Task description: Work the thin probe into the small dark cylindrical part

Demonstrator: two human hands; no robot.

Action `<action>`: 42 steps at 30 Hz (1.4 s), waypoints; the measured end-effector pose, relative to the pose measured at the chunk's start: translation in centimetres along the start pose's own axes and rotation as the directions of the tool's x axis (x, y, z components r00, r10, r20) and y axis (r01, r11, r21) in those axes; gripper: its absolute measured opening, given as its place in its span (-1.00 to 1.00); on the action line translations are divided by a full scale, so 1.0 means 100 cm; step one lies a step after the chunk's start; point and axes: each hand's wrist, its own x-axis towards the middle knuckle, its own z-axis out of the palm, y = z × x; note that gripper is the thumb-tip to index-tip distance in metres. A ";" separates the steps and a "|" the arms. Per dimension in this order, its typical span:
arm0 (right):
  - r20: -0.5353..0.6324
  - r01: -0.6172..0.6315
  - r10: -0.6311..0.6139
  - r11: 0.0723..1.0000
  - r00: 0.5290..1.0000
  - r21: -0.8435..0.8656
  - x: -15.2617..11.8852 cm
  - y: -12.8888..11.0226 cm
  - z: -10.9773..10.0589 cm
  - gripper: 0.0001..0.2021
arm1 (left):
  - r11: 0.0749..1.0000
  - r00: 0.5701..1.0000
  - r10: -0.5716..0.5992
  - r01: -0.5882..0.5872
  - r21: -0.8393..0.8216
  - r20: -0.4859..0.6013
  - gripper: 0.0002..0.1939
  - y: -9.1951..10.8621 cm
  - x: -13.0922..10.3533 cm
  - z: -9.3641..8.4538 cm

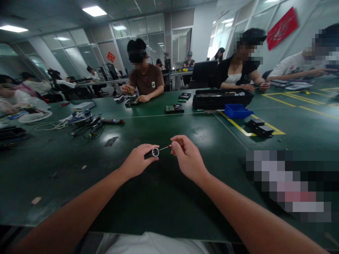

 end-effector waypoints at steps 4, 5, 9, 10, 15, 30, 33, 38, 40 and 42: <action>0.015 -0.005 0.005 1.000 1.000 -0.026 0.000 0.005 0.001 -0.75 | 1.000 1.000 0.006 -0.006 0.008 0.002 -0.59 0.000 0.000 0.001; 0.005 -0.009 0.010 0.998 1.000 -0.069 0.001 0.006 0.001 -0.73 | 1.000 1.000 0.010 -0.010 0.010 0.008 -0.59 0.000 0.000 0.001; -0.039 -0.018 0.017 1.000 0.999 -0.013 0.001 0.008 0.004 -0.79 | 1.000 1.000 -0.001 0.001 0.013 0.015 -0.59 0.001 0.000 0.001; -0.038 -0.026 0.028 0.998 0.999 0.051 0.002 0.008 0.005 -0.79 | 1.000 1.000 -0.011 0.011 0.012 0.009 -0.59 0.002 0.000 0.000; -0.020 -0.241 0.291 0.827 0.957 0.508 0.012 0.015 0.006 -0.72 | 0.998 0.999 0.044 -0.042 0.042 -0.031 -0.56 0.005 0.000 -0.002; -0.195 -0.136 0.190 0.956 0.962 0.259 0.014 0.024 0.001 -0.73 | 0.992 0.988 -0.126 0.127 -0.011 0.085 -0.54 0.006 -0.002 -0.005; -0.230 -0.097 0.151 0.969 0.961 0.228 0.013 0.018 -0.003 -0.74 | 0.982 0.981 -0.166 0.174 -0.070 0.103 -0.64 0.015 -0.006 -0.011; -0.268 -0.050 0.110 0.974 0.957 0.221 0.011 0.007 -0.005 -0.75 | 0.985 0.959 -0.152 0.167 -0.045 0.240 -0.76 0.037 -0.008 -0.011; -0.271 -0.046 0.106 0.974 0.957 0.220 0.010 0.005 -0.006 -0.76 | 0.997 0.941 -0.070 0.081 -0.018 0.330 -0.79 0.044 -0.007 -0.006; -0.267 -0.038 0.096 0.976 0.959 0.214 0.010 0.005 -0.006 -0.76 | 1.000 0.917 0.026 -0.030 0.003 0.397 -0.82 0.050 -0.006 0.001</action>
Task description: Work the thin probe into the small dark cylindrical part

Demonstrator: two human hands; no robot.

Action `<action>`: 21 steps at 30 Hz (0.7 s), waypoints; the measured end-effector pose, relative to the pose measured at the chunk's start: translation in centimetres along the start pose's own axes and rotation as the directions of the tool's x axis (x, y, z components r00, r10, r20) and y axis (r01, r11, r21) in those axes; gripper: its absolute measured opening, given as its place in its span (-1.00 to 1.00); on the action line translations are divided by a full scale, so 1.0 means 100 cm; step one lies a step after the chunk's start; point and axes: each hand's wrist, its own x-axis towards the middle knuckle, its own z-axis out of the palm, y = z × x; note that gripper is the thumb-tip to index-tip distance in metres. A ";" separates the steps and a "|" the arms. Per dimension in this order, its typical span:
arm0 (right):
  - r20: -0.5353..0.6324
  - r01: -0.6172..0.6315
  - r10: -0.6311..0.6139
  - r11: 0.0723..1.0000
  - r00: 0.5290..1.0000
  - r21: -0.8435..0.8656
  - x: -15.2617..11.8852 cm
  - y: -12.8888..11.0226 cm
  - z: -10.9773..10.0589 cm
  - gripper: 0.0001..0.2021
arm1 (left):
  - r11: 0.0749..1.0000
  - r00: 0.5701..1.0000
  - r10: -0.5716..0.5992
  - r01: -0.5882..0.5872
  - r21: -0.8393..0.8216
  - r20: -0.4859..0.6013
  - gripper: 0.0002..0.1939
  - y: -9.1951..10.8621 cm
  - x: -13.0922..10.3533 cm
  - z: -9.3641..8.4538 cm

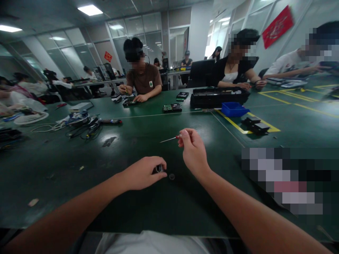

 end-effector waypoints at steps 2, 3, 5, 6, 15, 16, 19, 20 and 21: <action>0.007 0.015 -0.015 1.000 1.000 -0.003 0.000 0.001 0.000 -0.75 | 0.994 0.997 0.061 -0.066 0.082 0.055 -0.77 0.004 0.005 0.006; 0.011 0.020 -0.020 1.000 1.000 -0.002 0.000 0.002 0.000 -0.75 | 0.989 0.994 0.069 -0.079 0.126 0.086 -0.72 0.006 0.007 0.009; 0.019 0.023 -0.023 1.000 1.000 0.002 0.000 0.004 0.000 -0.75 | 0.975 0.988 0.060 -0.089 0.204 0.144 -0.65 0.008 0.012 0.015; 0.023 0.023 -0.023 1.000 0.999 0.002 0.000 0.004 0.000 -0.75 | 0.968 0.984 0.059 -0.096 0.230 0.166 -0.65 0.008 0.014 0.017; 0.046 0.042 -0.040 0.999 0.998 -0.025 0.000 0.006 -0.002 -0.74 | 0.994 0.993 0.039 -0.050 0.100 0.113 -0.75 -0.007 0.015 0.006; 0.047 0.036 -0.035 0.999 0.998 -0.024 0.000 0.005 -0.003 -0.74 | 0.999 0.996 0.017 -0.020 0.033 0.087 -0.75 -0.013 0.013 0.001; 0.052 0.017 -0.016 1.000 0.999 -0.015 0.000 0.003 -0.002 -0.75 | 0.985 0.993 -0.109 0.101 -0.140 -0.052 -0.75 -0.039 0.004 -0.018; 0.053 0.014 -0.014 1.000 0.998 -0.012 0.000 0.004 -0.002 -0.75 | 0.971 0.981 -0.162 0.139 -0.194 -0.107 -0.75 -0.050 0.001 -0.025; 0.055 0.014 -0.014 1.000 0.998 -0.011 0.000 0.004 -0.002 -0.76 | 0.951 0.964 -0.216 0.171 -0.259 -0.157 -0.73 -0.060 -0.003 -0.032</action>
